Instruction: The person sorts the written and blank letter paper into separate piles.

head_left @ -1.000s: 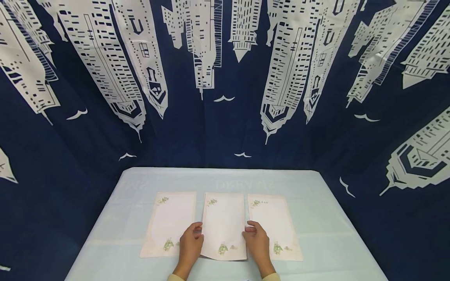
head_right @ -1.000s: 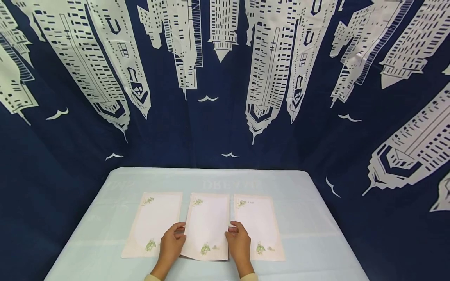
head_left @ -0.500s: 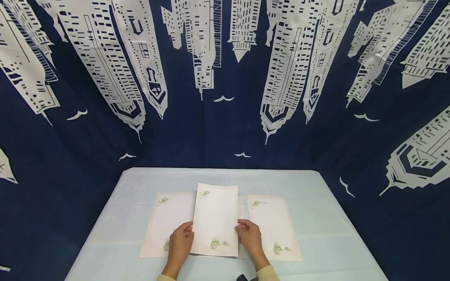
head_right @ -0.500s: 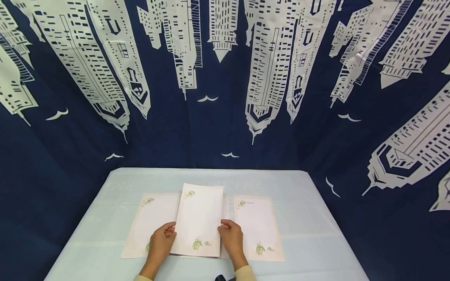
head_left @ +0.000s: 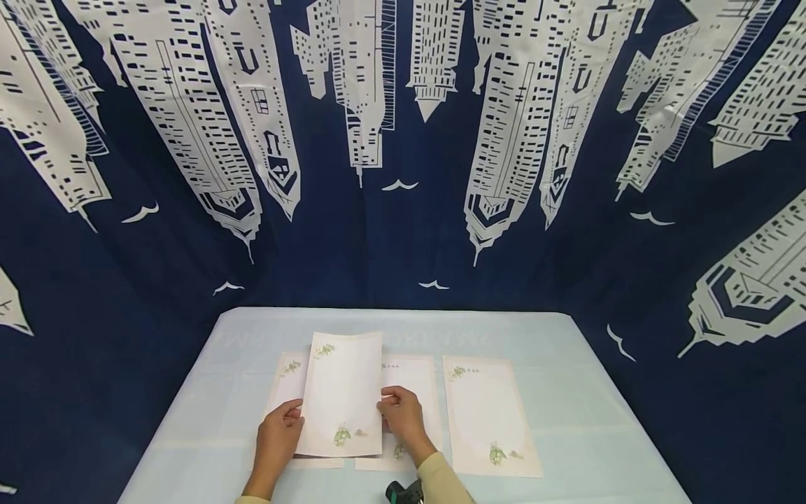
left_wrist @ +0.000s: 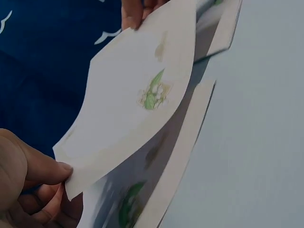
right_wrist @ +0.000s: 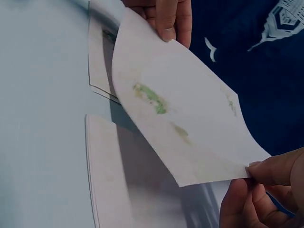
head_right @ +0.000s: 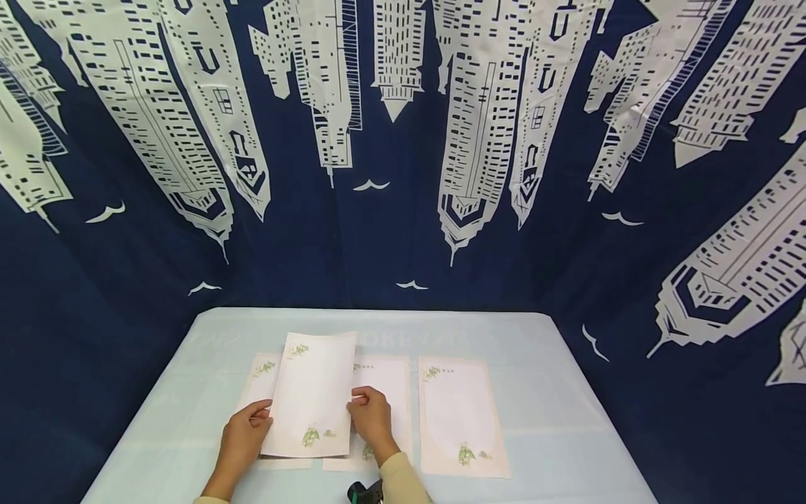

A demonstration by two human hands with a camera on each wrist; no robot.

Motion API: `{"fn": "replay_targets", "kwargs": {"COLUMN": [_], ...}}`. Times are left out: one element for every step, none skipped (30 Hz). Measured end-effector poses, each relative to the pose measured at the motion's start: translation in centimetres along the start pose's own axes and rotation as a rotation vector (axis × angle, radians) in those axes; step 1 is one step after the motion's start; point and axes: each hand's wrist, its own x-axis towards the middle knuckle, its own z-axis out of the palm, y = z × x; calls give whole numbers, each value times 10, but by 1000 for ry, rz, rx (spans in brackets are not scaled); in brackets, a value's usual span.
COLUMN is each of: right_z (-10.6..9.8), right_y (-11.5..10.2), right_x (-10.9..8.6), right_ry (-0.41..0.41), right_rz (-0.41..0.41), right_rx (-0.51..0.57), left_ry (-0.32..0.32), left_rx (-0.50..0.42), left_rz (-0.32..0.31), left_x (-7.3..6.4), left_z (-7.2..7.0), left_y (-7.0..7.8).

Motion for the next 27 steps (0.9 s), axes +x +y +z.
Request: {"fn": "replay_targets", "kwargs": {"right_z": [5,9,14,18,22,26,29,33,36,38,41,43,45,47,49,50,51,51,52,52,52,53,53,53,53,52,51], "right_y": [-1,-2,-3,-4,-5,-6,-6,-7,-8,-8,-8,-9,-9,-10,-10,-11,-12,-12,-12,-13,-13,-14,-14,-14,-14,-14,-14], "right_x": [1,3,4,5,6,7,7,7,7,7,6,5,4,4,3,3,2,2,2,2,2,2,2,2,2,2,1], "right_ry": [-6,-12,-19,-26,-34,-41,-50,-58,-67,-80,-94,-109,-125,-140,-155,-167,-175,-181,-187,-193,-201,-209,-217,-223,-228,-229,-231], "right_rz": [2,0,-4,-10,-19,-28,-34,-39,-45,-53,-60,-66,-73,-80,-88,-95,-103,-108,-109,-109,-110,-108,-107,-103,-103,-106,-110], "right_rx": [-7,-17,-26,-32,-42,-52,-62,-74,-88,-107,-128,-148,-167,-183,-202,-214,-224,-236,-245,-255,-269,-278,-290,-301,-307,-315,-319], "left_ry": [0,2,3,4,6,6,5,6,6,6,5,4,6,9,13,18,24,30,37,45,50,57,62,65,70,77,86], "left_rx": [7,16,25,32,42,47,52,59,65,71,82,95,110,124,137,145,154,159,163,167,173,180,189,199,212,225,241], "left_rz": [-10,-17,-26,-34,-43,-51,-56,-61,-64,-67,-71,-73,-78,-83,-89,-95,-100,-103,-109,-114,-119,-122,-130,-139,-149,-163,-178], "left_x": [2,4,5,7,8,8,9,9,10,10,10,10,10,10,10,10,10,10,10,10,10,10,10,10,10,9,9], "left_z": [-5,-9,-13,-17,-21,-24,-27,-30,-32,-33,-35,-36,-37,-37,-38,-39,-39,-40,-40,-41,-41,-42,-42,-42,-43,-43,-42], "left_y": [-3,-5,-8,-10,-12,-14,-16,-18,-19,-21,-22,-24,-25,-26,-27,-27,-28,-28,-29,-29,-29,-29,-29,-29,-30,-29,-30]}}
